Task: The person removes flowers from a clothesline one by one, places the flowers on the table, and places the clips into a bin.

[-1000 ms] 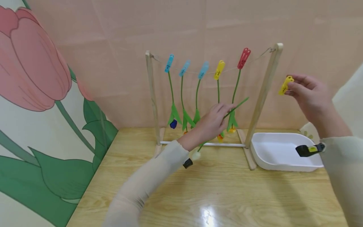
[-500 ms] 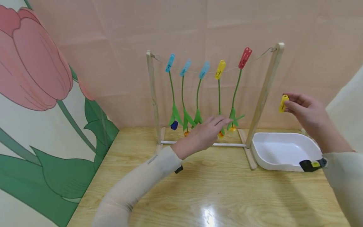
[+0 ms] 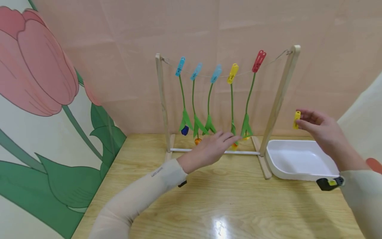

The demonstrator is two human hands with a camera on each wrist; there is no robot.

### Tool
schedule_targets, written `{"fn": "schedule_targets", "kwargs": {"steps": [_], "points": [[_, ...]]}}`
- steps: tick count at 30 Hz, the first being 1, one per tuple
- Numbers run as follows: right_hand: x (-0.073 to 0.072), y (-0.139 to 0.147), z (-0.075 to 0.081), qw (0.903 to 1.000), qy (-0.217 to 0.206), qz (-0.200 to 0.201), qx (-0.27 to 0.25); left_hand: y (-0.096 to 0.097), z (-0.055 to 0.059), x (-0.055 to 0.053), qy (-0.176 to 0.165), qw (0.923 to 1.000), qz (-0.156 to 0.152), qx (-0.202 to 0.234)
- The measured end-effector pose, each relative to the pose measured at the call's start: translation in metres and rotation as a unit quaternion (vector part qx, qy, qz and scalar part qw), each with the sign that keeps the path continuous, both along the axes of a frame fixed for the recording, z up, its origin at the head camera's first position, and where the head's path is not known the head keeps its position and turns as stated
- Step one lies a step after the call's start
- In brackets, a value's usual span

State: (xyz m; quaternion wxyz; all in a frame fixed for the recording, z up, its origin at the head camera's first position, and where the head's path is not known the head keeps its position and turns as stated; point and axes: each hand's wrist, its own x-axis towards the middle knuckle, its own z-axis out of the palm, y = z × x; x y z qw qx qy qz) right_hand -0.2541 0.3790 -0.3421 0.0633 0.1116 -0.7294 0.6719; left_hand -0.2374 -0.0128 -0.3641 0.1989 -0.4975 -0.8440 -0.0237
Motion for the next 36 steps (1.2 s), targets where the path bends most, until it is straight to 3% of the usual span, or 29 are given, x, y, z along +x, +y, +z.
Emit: {"fn": "schedule_targets", "kwargs": {"steps": [7, 16, 20, 26, 36], "points": [[0.002, 0.003, -0.014, 0.9998, -0.005, 0.001, -0.018, -0.004, -0.009, 0.001, -0.006, 0.9998, 0.001, -0.017], [0.004, 0.008, -0.029, 0.9956, -0.032, -0.038, 0.08, -0.005, -0.016, 0.005, -0.035, 0.9986, 0.009, -0.038], [0.003, 0.009, -0.038, 0.9953, -0.016, -0.035, 0.089, -0.005, -0.02, 0.006, -0.039, 0.9981, 0.012, -0.047], [0.003, 0.01, -0.051, 0.9835, 0.003, -0.052, 0.173, -0.004, -0.028, 0.008, -0.03, 0.9967, 0.019, -0.073], [0.003, 0.009, -0.072, 0.9754, 0.025, -0.062, 0.21, -0.003, -0.042, 0.01, -0.02, 0.9946, 0.009, -0.101]]}}
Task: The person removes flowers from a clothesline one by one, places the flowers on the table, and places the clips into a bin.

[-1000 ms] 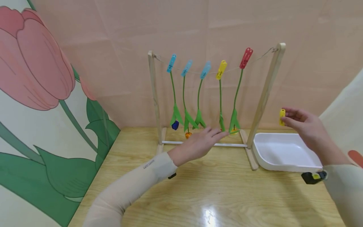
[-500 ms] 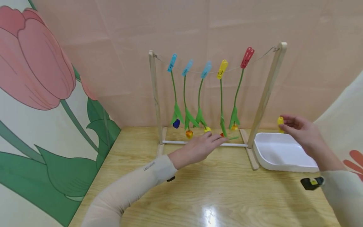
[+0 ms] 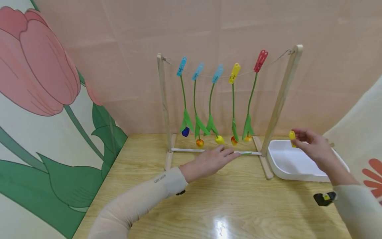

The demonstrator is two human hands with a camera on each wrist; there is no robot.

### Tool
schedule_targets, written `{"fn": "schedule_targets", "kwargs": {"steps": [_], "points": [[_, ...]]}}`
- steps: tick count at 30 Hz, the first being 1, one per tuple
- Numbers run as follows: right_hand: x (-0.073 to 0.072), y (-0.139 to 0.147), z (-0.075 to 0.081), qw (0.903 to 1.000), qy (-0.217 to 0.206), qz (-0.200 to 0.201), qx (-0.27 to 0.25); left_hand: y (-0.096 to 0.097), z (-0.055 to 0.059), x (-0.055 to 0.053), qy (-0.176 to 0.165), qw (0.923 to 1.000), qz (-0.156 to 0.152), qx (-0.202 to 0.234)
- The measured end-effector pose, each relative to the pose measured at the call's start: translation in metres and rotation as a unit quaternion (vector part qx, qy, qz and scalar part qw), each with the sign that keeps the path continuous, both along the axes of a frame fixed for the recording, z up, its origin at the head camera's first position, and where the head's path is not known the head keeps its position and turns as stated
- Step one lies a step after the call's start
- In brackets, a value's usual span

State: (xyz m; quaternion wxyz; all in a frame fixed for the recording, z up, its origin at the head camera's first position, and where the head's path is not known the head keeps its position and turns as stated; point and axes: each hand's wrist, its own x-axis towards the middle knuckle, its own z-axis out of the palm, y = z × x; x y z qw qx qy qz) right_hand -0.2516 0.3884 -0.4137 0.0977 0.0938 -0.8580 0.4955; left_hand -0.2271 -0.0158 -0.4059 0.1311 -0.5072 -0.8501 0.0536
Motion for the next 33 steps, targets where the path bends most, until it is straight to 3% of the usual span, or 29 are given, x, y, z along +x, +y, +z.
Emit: {"fn": "schedule_targets", "kwargs": {"steps": [7, 24, 33], "points": [[0.0, 0.0, -0.014, 0.9993, 0.005, -0.011, 0.034, 0.001, -0.011, 0.001, 0.008, 0.9999, -0.011, 0.008], [0.001, 0.004, -0.041, 0.9942, -0.02, -0.033, 0.101, 0.008, -0.037, 0.0, 0.076, 0.997, -0.014, 0.0], [0.0, 0.007, -0.053, 0.9865, 0.021, -0.04, 0.157, 0.014, -0.048, 0.003, 0.047, 0.9988, 0.001, -0.011]]}}
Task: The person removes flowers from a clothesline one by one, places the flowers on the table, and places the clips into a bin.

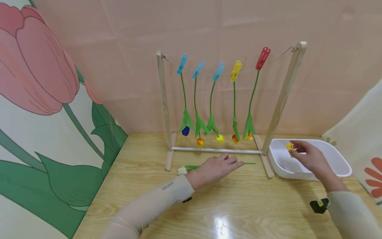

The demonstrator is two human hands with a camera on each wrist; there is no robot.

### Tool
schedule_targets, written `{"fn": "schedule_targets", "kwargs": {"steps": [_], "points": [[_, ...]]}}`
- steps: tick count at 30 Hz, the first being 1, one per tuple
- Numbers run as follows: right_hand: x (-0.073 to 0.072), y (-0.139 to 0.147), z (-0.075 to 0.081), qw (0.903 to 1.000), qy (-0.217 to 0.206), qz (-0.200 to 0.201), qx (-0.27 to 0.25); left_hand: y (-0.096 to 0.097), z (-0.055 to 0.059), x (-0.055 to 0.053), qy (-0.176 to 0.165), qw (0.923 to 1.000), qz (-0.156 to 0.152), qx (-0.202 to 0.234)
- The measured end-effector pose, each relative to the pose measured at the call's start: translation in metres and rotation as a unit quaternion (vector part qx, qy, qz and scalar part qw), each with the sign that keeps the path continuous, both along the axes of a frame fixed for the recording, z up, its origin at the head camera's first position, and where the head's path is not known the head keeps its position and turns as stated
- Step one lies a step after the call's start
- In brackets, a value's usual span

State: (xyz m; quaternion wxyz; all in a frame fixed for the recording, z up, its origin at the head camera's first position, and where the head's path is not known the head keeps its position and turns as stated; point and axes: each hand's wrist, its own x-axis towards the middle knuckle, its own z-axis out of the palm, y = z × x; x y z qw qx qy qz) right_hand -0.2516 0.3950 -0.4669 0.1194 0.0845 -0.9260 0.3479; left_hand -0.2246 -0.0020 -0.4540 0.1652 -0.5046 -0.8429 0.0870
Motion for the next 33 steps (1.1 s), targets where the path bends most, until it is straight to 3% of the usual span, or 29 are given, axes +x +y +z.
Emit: {"fn": "schedule_targets", "kwargs": {"steps": [17, 33], "points": [[-0.01, 0.0, -0.015, 0.9964, -0.006, -0.007, 0.084, 0.006, -0.013, 0.0, 0.023, 0.9995, 0.016, -0.016], [-0.012, 0.0, -0.017, 0.9954, -0.028, 0.001, 0.092, 0.011, -0.027, -0.009, 0.007, 0.9993, 0.018, -0.032]]}}
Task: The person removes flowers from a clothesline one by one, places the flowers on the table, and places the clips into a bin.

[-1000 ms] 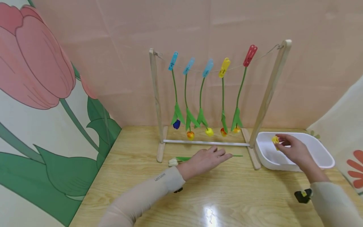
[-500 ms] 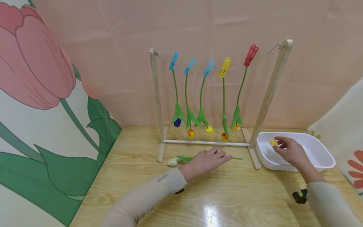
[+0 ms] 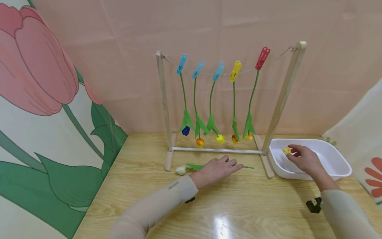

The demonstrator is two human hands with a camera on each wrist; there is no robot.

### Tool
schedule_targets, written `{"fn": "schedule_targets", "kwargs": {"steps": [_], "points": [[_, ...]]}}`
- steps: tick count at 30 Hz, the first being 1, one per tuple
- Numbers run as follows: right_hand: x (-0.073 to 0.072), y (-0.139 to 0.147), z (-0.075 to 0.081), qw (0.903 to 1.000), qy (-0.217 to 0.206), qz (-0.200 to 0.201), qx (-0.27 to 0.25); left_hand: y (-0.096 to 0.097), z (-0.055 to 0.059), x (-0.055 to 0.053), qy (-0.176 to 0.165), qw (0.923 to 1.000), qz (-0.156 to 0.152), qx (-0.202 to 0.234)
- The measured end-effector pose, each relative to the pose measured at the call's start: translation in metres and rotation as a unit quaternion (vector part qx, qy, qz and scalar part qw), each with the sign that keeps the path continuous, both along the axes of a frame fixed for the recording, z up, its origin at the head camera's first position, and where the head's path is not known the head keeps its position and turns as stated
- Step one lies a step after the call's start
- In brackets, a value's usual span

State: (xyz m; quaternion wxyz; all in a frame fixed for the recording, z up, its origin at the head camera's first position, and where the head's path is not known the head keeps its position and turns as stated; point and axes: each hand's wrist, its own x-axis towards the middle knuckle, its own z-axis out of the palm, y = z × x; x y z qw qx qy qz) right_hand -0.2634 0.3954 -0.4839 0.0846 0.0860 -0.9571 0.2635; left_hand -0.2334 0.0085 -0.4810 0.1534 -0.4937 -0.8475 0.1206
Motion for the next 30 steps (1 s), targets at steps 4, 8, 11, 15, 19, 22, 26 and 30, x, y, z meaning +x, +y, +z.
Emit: {"fn": "schedule_targets", "kwargs": {"steps": [4, 8, 11, 15, 19, 22, 26, 30], "points": [[-0.002, 0.0, -0.001, 1.0, -0.007, 0.0, 0.001, 0.002, -0.002, -0.002, 0.0, 1.0, 0.004, -0.008], [-0.003, 0.003, -0.001, 0.9996, -0.025, -0.004, 0.009, 0.004, -0.002, -0.003, 0.004, 0.9999, 0.005, -0.015], [-0.004, 0.005, 0.001, 0.9991, -0.04, -0.008, 0.012, 0.005, -0.003, -0.004, 0.001, 0.9998, 0.01, -0.018], [-0.005, 0.007, 0.007, 0.999, -0.041, -0.008, 0.014, 0.006, -0.003, -0.004, -0.014, 0.9994, 0.021, -0.023], [-0.005, 0.009, 0.015, 0.999, -0.041, -0.011, 0.018, 0.008, -0.002, -0.004, -0.016, 0.9993, 0.023, -0.025], [-0.005, 0.01, 0.024, 0.9987, -0.047, -0.016, 0.016, 0.008, 0.001, -0.004, -0.013, 0.9994, 0.024, -0.021], [-0.004, 0.006, 0.039, 0.9993, -0.031, -0.021, 0.01, 0.008, 0.011, -0.004, -0.014, 0.9994, 0.031, -0.005], [-0.003, 0.002, 0.053, 0.9997, 0.0, -0.018, -0.015, 0.007, 0.021, -0.007, -0.021, 0.9987, 0.038, 0.026]]}}
